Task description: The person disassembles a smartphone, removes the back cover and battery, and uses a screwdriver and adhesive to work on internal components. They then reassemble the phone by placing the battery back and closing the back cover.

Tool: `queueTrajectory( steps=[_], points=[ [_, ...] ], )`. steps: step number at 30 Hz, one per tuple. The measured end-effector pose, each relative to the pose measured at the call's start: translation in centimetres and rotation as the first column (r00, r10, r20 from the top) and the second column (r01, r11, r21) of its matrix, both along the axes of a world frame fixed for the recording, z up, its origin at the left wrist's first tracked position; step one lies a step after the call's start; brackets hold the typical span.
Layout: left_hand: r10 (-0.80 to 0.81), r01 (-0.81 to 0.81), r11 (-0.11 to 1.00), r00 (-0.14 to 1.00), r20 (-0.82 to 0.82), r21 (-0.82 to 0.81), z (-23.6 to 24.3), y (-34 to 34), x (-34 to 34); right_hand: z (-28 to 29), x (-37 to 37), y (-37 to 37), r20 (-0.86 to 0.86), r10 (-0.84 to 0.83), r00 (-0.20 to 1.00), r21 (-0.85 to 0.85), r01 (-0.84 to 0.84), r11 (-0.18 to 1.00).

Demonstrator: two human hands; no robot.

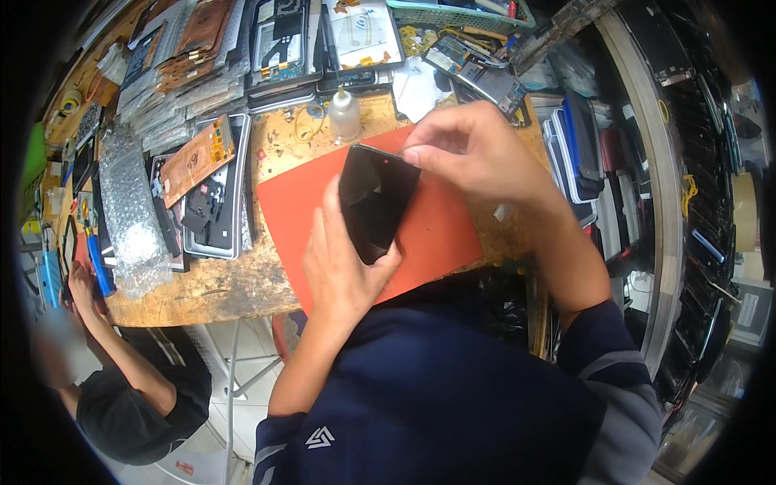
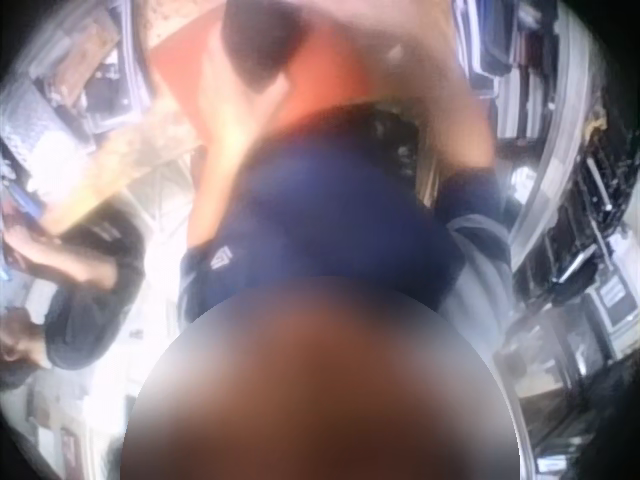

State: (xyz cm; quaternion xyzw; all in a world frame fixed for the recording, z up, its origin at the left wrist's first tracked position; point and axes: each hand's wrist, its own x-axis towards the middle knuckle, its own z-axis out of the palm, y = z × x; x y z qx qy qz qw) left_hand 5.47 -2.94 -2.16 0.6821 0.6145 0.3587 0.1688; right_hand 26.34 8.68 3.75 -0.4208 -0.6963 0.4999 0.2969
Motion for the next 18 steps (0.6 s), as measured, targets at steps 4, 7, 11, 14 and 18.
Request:
queueTrajectory(
  steps=[4,7,11,14,18],
  points=[
    [-0.031,0.031,0.999,0.999,-0.012,0.027,-0.1,0.0,-0.3,0.9,-0.2,1.1,0.136,0.075,0.988,0.072,-0.085,0.994],
    [-0.036,0.036,0.999,0.999,-0.016,-0.004,-0.2,-0.1,-0.4,1.2,-0.8,1.8,0.203,0.114,0.972,0.075,-0.132,0.988],
    [-0.031,0.03,0.999,0.999,-0.042,-0.012,-0.4,-0.2,-0.3,0.7,-1.4,2.7,0.196,0.154,0.969,0.02,-0.161,0.987],
    [-0.029,0.029,1.0,0.998,-0.052,-0.002,-0.4,-0.1,-0.4,-0.6,-2.3,3.0,0.071,0.125,0.99,0.032,-0.128,0.991],
    [-0.035,0.035,0.999,0.998,-0.058,-0.014,-0.3,-0.1,-0.4,-1.9,-2.9,2.8,-0.04,0.057,0.998,0.0,-0.057,0.998]
  ],
)
